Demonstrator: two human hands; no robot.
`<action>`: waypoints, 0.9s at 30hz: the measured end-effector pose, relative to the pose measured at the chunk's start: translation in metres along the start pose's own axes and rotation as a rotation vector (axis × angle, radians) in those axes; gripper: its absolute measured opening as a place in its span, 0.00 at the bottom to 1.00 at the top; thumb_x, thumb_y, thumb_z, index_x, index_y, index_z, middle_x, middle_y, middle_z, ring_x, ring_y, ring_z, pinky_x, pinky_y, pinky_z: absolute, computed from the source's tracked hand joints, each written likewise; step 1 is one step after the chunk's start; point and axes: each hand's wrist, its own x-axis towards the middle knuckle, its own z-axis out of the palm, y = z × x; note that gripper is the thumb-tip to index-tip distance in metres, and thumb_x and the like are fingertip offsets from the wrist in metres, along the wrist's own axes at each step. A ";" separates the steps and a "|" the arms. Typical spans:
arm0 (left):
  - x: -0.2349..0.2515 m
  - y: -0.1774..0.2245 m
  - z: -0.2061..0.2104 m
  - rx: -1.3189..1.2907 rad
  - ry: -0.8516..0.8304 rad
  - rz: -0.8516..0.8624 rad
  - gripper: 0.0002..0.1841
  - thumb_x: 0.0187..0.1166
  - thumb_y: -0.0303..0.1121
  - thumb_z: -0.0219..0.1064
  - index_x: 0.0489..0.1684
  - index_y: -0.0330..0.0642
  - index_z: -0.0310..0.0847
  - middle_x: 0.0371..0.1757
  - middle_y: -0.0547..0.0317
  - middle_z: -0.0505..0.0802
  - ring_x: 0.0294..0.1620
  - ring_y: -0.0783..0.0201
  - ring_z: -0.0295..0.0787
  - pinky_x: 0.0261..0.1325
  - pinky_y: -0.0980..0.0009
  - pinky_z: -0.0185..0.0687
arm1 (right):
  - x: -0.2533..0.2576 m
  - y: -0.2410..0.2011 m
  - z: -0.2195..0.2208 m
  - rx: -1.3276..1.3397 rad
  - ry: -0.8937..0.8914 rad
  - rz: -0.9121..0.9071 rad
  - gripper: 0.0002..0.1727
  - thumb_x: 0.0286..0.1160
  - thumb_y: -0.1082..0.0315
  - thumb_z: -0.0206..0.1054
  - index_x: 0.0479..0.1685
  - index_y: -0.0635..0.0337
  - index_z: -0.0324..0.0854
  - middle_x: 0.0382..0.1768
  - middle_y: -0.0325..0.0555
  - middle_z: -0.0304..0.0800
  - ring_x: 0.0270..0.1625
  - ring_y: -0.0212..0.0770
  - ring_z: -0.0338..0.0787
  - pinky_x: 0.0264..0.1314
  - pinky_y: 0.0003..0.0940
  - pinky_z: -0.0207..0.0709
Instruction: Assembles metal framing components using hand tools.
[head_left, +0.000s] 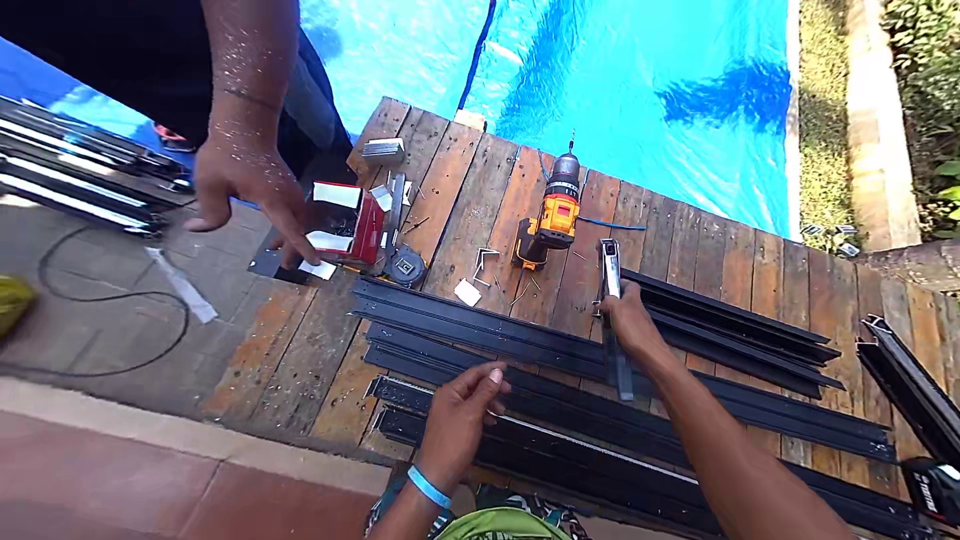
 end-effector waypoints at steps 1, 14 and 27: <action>-0.009 -0.014 -0.010 0.047 0.026 -0.007 0.15 0.89 0.36 0.61 0.60 0.38 0.90 0.43 0.54 0.97 0.33 0.60 0.93 0.36 0.65 0.92 | 0.027 -0.010 -0.004 -0.140 0.064 0.005 0.34 0.81 0.57 0.62 0.85 0.57 0.57 0.56 0.64 0.85 0.52 0.60 0.87 0.50 0.62 0.80; -0.022 -0.079 -0.151 0.590 0.586 -0.068 0.18 0.80 0.39 0.73 0.64 0.42 0.87 0.60 0.50 0.91 0.48 0.55 0.92 0.54 0.51 0.89 | 0.194 -0.012 -0.010 -0.887 0.179 -0.363 0.48 0.76 0.51 0.75 0.88 0.70 0.55 0.77 0.91 0.62 0.79 0.91 0.63 0.70 0.88 0.61; 0.039 -0.081 -0.176 0.866 0.341 -0.237 0.18 0.77 0.38 0.67 0.63 0.45 0.85 0.46 0.54 0.95 0.49 0.51 0.93 0.56 0.42 0.86 | -0.003 0.055 0.049 -0.577 0.255 -0.717 0.22 0.84 0.61 0.60 0.69 0.66 0.79 0.59 0.67 0.85 0.64 0.69 0.84 0.65 0.70 0.76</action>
